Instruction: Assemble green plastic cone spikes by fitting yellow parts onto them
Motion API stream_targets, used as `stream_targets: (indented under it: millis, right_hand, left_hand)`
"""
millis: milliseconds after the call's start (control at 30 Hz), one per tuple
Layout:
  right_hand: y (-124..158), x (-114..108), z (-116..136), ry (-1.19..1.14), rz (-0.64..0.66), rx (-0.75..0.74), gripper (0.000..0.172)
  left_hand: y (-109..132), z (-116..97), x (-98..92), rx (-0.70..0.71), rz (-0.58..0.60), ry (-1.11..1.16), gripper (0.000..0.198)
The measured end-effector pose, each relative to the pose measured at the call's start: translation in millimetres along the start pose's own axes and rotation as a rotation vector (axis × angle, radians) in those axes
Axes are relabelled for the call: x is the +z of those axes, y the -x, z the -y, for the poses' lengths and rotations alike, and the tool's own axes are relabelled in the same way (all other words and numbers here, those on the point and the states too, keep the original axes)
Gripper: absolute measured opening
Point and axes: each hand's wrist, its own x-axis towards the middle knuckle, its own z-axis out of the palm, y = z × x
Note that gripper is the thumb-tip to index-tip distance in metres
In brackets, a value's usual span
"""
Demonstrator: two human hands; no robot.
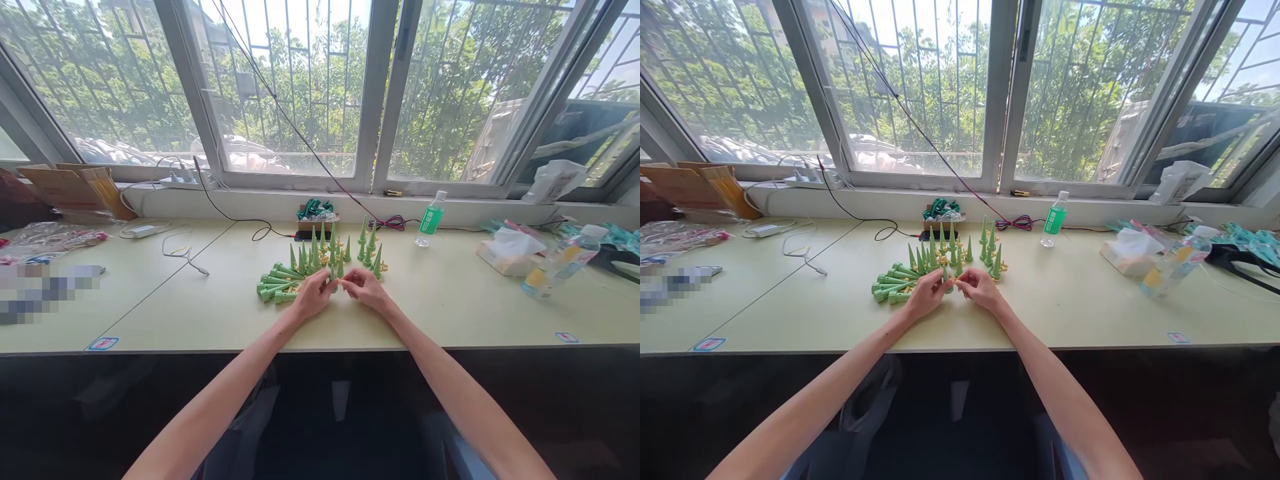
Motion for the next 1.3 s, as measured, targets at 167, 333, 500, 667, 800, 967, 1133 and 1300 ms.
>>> stream_targets:
  millis: [167,333,500,667,800,967,1133,1300]
  right_hand:
    - [-0.1,1.4,1.6,0.073,-0.016,-0.065,0.028]
    - [0.0,2.0,2.4,0.028,0.011,-0.033,0.03]
    - [0.8,1.1,4.3,-0.017,0.043,0.022,0.032]
    - [-0.4,1.0,4.5,-0.029,0.023,0.037,0.032]
    - [-0.8,1.3,4.2,-0.037,0.016,0.038,0.032]
    - [-0.5,1.3,3.5,-0.035,0.017,0.041,0.033]
    - [-1.1,1.1,2.9,-0.005,0.008,0.059,0.036]
    - [-0.6,1.7,7.5,0.024,-0.003,0.077,0.038]
  left_hand:
    - [-2.5,-7.9,-2.0,-0.348,0.155,0.438,0.04]
    - [-2.9,-8.3,-3.8,-0.432,0.203,0.557,0.043]
    - [-2.1,-4.1,-0.7,-0.315,0.133,0.422,0.036]
    - [-1.2,-2.3,1.6,-0.175,0.072,0.258,0.032]
    - [-0.4,-1.6,2.2,-0.104,0.023,0.116,0.031]
    - [0.4,-2.8,1.3,-0.014,0.016,0.027,0.027]
    - [1.0,-3.5,0.4,0.04,0.039,-0.031,0.025]
    - [2.0,-3.6,0.5,0.046,0.055,-0.057,0.026]
